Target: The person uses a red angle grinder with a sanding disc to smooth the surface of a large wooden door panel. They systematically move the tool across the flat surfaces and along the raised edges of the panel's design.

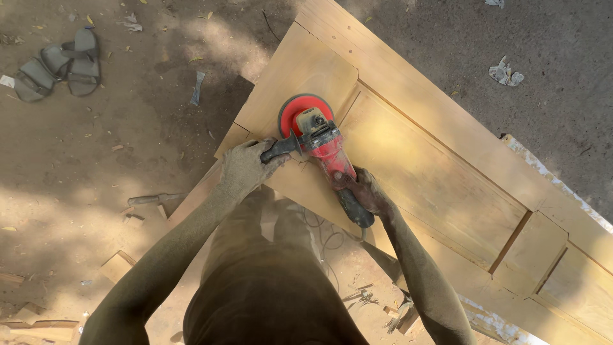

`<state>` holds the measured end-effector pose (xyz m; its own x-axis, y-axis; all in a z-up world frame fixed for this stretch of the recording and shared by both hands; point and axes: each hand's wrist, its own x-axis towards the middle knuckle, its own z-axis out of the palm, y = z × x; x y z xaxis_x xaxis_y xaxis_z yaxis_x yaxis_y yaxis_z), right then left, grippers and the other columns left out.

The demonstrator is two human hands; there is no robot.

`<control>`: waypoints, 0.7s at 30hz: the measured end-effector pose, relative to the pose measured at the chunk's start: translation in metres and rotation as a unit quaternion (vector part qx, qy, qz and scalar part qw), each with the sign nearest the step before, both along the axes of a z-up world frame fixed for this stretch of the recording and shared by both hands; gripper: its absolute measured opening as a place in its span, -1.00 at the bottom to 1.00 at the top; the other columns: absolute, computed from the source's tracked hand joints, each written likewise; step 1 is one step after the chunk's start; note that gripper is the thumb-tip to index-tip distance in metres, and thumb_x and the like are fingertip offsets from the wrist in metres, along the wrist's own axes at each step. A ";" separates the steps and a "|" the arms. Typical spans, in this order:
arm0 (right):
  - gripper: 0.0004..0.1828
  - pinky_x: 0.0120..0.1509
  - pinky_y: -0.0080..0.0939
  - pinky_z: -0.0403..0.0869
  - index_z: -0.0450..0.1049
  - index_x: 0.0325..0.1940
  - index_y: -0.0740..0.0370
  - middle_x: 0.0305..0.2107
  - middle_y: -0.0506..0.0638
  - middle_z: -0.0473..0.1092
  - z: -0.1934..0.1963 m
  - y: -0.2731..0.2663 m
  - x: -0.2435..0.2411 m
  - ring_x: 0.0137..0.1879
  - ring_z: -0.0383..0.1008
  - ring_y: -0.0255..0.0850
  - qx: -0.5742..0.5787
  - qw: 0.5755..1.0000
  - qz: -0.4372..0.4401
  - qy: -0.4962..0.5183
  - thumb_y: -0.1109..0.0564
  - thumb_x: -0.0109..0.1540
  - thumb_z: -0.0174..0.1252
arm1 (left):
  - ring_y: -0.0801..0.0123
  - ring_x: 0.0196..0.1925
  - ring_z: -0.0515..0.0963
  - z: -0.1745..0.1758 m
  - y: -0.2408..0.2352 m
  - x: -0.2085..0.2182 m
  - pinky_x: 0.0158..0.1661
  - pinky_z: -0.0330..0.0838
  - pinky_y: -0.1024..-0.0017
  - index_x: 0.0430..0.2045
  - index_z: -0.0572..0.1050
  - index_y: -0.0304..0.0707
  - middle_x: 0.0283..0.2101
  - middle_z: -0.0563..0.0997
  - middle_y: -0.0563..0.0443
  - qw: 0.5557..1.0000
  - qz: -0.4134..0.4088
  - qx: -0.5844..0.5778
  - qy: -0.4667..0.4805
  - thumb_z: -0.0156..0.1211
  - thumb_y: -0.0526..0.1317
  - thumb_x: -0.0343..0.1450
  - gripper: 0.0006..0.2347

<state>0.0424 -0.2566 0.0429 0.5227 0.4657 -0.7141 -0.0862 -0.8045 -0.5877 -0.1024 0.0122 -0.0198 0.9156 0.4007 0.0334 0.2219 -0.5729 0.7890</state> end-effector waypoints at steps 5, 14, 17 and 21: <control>-0.25 0.06 -0.04 0.43 0.52 0.12 0.27 -0.21 0.08 0.58 -0.006 0.024 -0.035 -0.03 0.54 -0.12 0.002 0.994 0.104 -0.037 -0.40 0.16 0.22 | 0.18 -0.52 0.64 0.011 -0.001 -0.075 -0.49 0.47 0.23 -0.11 0.65 -0.15 -0.48 0.64 -0.02 0.993 0.059 -0.014 0.103 0.40 0.15 0.29 -0.55; -0.35 0.03 -0.11 0.50 0.51 0.12 0.27 -0.22 0.05 0.56 -0.017 0.111 -0.043 -0.09 0.54 -0.20 0.025 0.990 0.141 0.015 -0.30 0.21 0.21 | 0.25 -0.48 0.64 0.001 0.060 -0.111 -0.44 0.51 0.29 -0.10 0.64 -0.14 -0.37 0.65 -0.02 0.990 0.128 -0.004 0.051 0.47 0.09 0.30 -0.59; -0.23 0.09 -0.08 0.53 0.35 0.28 0.30 -0.05 0.12 0.49 -0.031 0.099 -0.049 0.02 0.51 -0.18 0.125 0.991 0.017 0.047 -0.25 0.18 0.28 | 0.23 -0.51 0.63 0.001 0.059 -0.098 -0.47 0.50 0.26 -0.09 0.65 -0.10 -0.44 0.63 -0.01 0.990 0.115 -0.015 0.083 0.47 0.09 0.28 -0.58; -0.15 0.22 0.03 0.50 0.34 0.32 0.32 0.04 0.18 0.48 -0.031 0.052 -0.047 0.14 0.50 -0.05 0.081 0.996 0.024 0.042 -0.32 0.15 0.25 | 0.23 -0.54 0.64 -0.001 0.032 -0.087 -0.51 0.50 0.26 -0.10 0.63 -0.06 -0.43 0.63 0.05 0.992 0.097 -0.040 0.065 0.44 0.11 0.25 -0.57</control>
